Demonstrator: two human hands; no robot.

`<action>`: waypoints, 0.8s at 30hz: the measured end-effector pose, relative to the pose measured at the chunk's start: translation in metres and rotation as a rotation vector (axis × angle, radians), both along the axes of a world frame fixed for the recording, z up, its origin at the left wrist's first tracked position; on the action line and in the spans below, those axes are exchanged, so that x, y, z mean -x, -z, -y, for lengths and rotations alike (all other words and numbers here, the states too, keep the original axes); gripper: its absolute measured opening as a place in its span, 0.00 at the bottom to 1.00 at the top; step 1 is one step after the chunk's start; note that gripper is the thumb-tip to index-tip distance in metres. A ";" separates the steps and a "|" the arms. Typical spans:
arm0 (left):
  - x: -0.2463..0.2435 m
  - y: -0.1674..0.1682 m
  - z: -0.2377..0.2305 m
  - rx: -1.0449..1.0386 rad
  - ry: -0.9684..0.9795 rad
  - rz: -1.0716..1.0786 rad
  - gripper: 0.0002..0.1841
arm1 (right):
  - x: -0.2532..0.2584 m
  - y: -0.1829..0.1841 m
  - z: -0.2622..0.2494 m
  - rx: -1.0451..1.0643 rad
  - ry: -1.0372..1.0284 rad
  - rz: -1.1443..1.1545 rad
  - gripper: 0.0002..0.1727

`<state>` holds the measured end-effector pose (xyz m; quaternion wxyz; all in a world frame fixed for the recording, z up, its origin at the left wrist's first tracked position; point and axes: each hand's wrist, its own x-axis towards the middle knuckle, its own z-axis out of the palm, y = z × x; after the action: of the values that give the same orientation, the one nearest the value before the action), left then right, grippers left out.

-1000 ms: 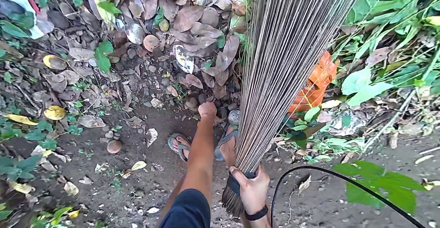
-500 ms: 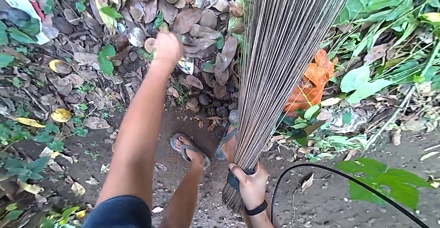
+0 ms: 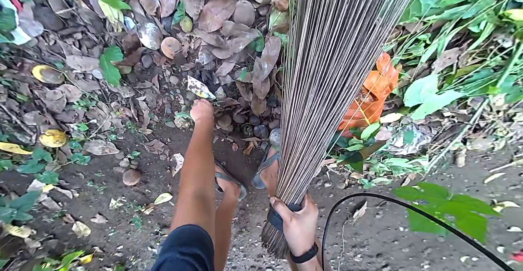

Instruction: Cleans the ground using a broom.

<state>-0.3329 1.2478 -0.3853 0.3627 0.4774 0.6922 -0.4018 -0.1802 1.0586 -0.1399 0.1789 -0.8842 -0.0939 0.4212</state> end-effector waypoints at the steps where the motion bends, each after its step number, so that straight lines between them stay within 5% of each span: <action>1: 0.003 0.002 -0.002 0.024 0.030 0.022 0.20 | 0.000 0.000 -0.001 -0.005 0.002 -0.001 0.34; 11: 0.057 -0.037 0.025 0.165 -0.166 0.076 0.22 | 0.000 0.002 -0.008 0.022 -0.005 -0.014 0.34; 15: 0.082 -0.055 0.039 -0.369 -0.454 0.084 0.21 | 0.001 0.004 -0.010 0.035 -0.030 -0.001 0.35; 17: 0.063 -0.051 0.022 -0.465 -0.458 0.195 0.20 | 0.000 0.003 -0.010 0.042 -0.029 -0.012 0.37; 24: 0.000 -0.003 0.010 0.025 -0.320 0.070 0.38 | -0.001 0.002 -0.012 0.049 -0.017 -0.003 0.35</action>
<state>-0.3329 1.2375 -0.3820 0.4519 0.3698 0.7414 -0.3308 -0.1796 1.0706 -0.1420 0.1536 -0.8868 -0.0909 0.4263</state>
